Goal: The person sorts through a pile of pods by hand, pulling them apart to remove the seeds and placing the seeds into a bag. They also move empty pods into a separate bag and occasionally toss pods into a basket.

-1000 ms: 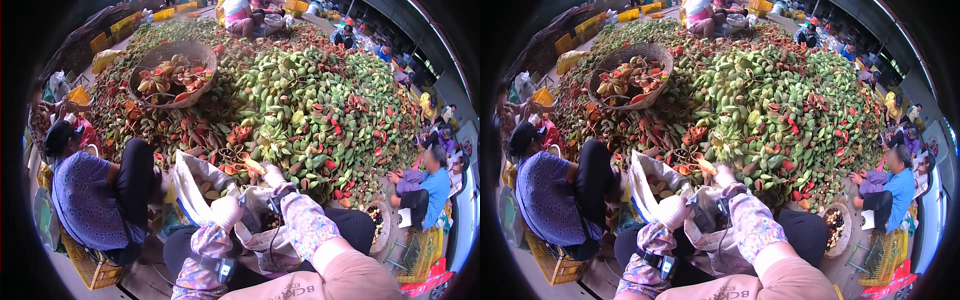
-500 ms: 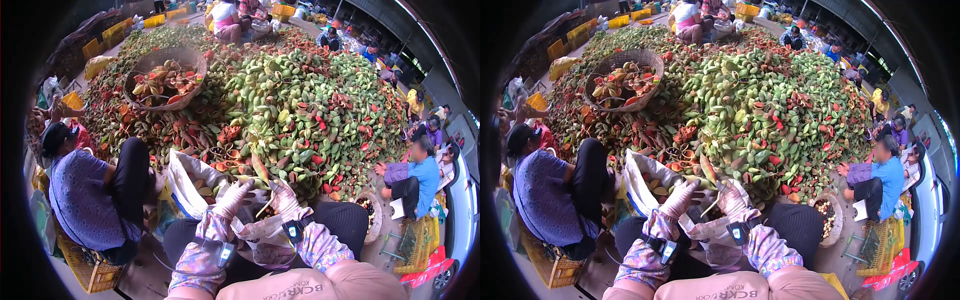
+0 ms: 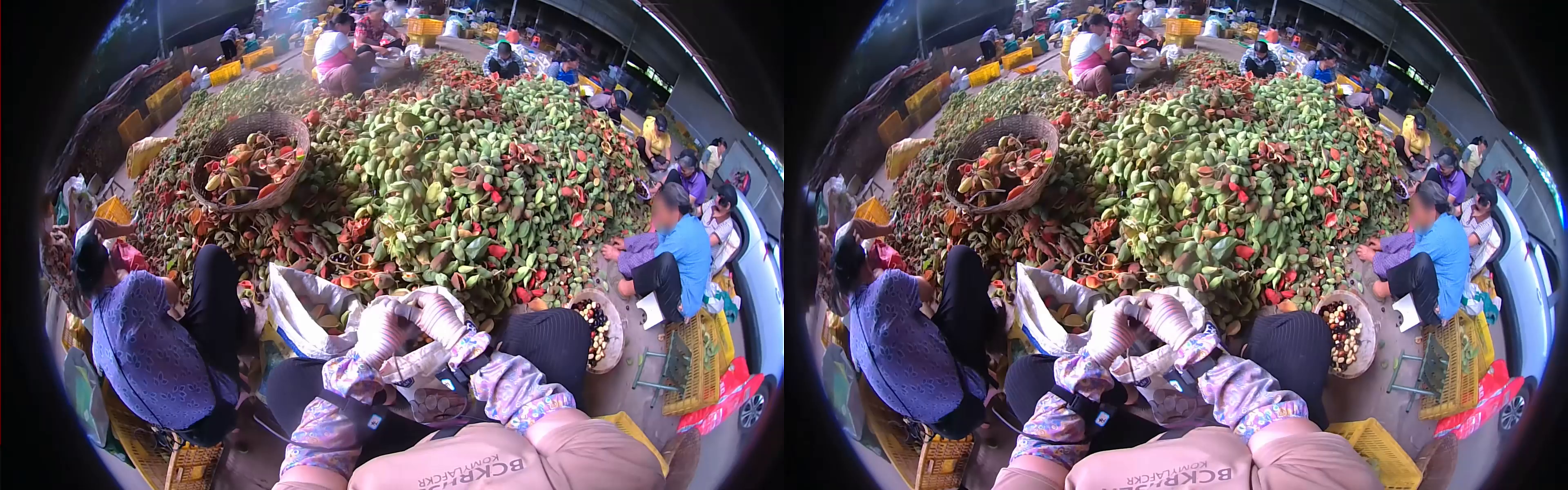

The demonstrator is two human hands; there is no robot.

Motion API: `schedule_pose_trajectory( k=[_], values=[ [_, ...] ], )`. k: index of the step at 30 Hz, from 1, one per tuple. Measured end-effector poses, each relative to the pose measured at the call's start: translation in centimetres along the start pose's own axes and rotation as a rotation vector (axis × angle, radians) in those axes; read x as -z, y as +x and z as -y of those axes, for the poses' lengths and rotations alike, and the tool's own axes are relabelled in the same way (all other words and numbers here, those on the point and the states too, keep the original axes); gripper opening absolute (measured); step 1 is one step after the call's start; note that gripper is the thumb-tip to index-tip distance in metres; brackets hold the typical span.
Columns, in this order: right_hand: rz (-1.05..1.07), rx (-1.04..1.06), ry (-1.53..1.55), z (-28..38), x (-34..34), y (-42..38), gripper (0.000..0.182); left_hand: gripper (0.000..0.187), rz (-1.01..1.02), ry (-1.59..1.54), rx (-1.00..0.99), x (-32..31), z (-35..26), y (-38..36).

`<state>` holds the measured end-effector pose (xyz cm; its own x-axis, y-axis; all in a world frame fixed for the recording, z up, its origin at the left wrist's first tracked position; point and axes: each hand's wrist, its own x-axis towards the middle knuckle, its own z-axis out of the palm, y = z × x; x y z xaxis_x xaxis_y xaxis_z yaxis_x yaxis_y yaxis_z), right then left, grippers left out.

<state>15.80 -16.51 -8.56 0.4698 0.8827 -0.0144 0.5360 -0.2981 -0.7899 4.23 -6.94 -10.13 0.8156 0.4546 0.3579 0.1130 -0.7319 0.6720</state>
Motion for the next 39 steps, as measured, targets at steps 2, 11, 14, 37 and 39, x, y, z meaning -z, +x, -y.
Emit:
schedule_pose_trajectory(
  k=[2, 11, 14, 37, 39],
  values=[
    [0.059, -0.035, 0.344, -1.0, 0.4, -0.2, 0.035, 0.038, -0.04, -0.322, 0.133, -1.6, 2.8, -0.8],
    [0.287, 0.243, 0.613, -5.0, 1.6, 0.6, 0.025, 0.068, 0.445, -1.029, 0.343, 3.0, 1.5, -0.4],
    [0.192, 0.364, 0.432, -5.1, 0.6, 1.1, 0.023, 0.047, 0.743, -0.741, 0.407, -0.2, 2.9, -0.9],
    [0.015, -0.237, 1.008, 0.0, 1.7, -1.8, 0.068, 0.048, 0.181, -1.011, 0.377, -1.5, -1.5, -0.6],
    [-0.078, -0.172, 0.99, -0.2, 0.7, -1.2, 0.068, 0.055, 0.197, -1.025, 0.371, -0.8, -1.8, -0.4]
  ],
)
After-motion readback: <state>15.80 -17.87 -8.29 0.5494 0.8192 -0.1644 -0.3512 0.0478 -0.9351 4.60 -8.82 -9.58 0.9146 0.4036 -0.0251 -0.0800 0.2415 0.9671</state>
